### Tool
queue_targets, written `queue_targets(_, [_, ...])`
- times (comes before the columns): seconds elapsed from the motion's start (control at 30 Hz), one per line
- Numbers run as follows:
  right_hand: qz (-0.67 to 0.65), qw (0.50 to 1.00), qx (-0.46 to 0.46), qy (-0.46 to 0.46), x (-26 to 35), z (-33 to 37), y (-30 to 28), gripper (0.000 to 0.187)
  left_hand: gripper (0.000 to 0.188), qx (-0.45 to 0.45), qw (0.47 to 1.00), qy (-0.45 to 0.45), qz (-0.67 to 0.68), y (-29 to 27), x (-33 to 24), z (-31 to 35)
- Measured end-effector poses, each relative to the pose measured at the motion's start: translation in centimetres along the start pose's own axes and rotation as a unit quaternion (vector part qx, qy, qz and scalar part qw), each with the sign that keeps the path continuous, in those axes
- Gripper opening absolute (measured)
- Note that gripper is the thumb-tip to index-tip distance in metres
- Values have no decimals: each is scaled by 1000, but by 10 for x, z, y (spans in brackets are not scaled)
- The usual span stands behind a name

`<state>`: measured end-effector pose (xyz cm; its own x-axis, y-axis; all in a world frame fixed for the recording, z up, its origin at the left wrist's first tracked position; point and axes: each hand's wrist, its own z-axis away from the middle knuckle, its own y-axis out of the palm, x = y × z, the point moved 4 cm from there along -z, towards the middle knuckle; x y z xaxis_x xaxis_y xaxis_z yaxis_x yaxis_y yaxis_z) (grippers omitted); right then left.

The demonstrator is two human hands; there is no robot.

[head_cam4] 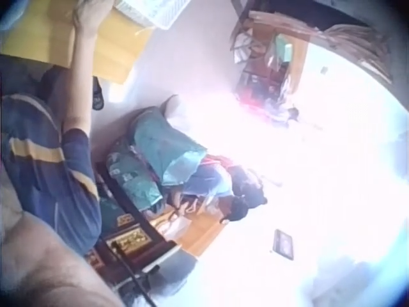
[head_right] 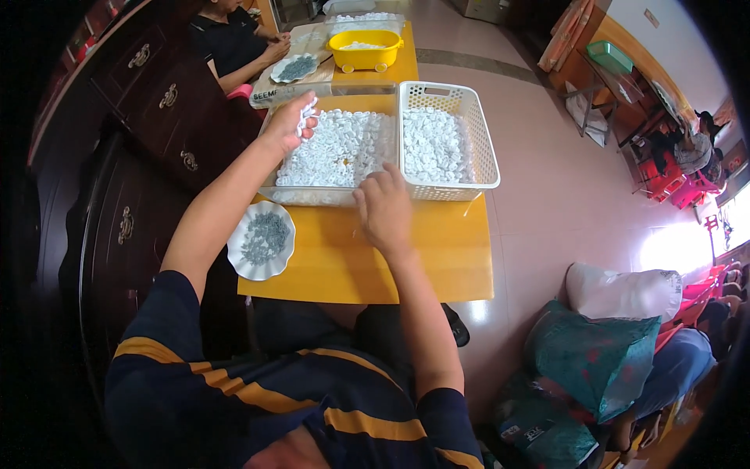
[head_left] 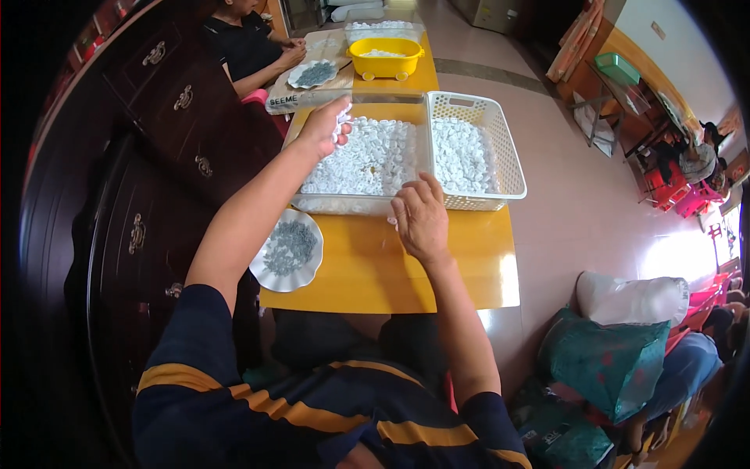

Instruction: Manually sorting and packaging small white circular parts into containers.

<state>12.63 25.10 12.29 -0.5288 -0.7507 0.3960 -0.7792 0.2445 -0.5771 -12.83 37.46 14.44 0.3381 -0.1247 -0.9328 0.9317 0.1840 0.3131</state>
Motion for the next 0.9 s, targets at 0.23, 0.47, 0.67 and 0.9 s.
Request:
queue_targets(0.23, [7, 998, 40, -43, 6, -3, -16, 11, 29, 8, 999, -31, 44, -7, 14, 10])
queue_targets(0.47, [33, 997, 25, -71, 16, -3, -24, 12, 28, 45, 989, -63, 122, 5, 9, 32])
queue_targets(0.67, [-84, 985, -137, 55, 51, 33, -41, 16, 24, 162, 965, -56, 200, 51, -3, 108])
queue_targets(0.9, [-144, 961, -109, 208, 46, 136, -21, 12, 24, 174, 961, -96, 192, 80, 84, 195])
